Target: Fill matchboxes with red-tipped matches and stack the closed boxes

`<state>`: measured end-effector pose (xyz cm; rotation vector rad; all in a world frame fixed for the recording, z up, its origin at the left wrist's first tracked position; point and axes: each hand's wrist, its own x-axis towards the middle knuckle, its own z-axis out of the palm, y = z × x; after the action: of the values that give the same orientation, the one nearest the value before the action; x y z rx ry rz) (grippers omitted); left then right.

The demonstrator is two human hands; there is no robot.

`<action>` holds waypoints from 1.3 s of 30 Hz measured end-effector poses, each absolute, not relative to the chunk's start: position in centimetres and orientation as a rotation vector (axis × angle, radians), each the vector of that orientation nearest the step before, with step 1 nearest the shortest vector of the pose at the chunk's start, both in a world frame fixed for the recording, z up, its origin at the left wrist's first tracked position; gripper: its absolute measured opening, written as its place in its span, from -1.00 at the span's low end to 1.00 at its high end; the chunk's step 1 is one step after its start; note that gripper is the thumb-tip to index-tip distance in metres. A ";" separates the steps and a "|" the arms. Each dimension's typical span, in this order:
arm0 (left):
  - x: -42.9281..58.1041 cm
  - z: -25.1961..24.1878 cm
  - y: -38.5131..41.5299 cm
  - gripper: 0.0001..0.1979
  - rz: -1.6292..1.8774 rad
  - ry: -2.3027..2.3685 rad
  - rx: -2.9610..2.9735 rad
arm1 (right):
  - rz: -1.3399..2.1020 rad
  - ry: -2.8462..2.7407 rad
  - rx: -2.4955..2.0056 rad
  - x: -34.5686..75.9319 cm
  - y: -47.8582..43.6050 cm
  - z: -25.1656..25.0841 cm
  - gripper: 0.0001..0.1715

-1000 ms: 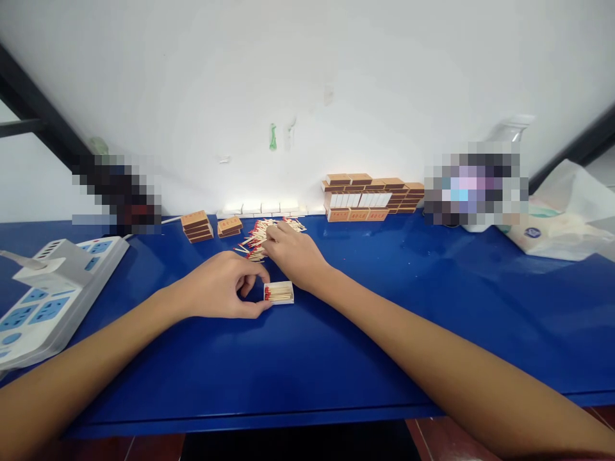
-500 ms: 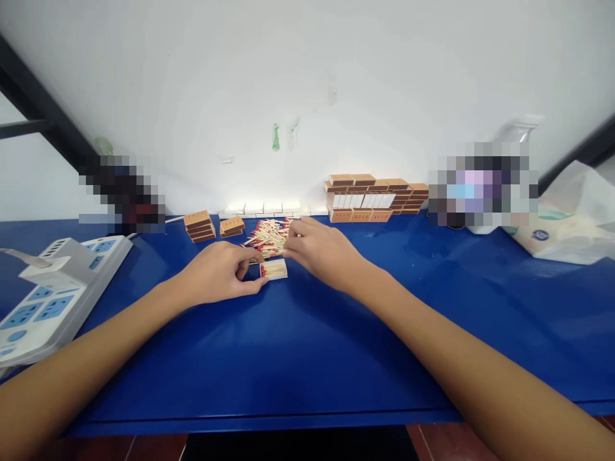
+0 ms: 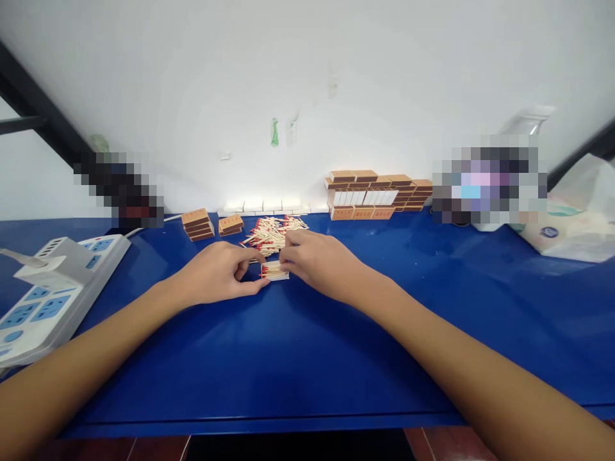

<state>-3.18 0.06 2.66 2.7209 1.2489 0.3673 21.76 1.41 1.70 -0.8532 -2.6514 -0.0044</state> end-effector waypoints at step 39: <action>-2.8 2.6 -0.6 -0.77 0.368 1.159 2.728 | 0.615 -2.657 -0.918 20.5 -0.3 2.3 -0.80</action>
<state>-2.75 -0.59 2.65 2.7280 1.1590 0.3685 20.46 -0.31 2.33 -0.9177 -2.6566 0.6149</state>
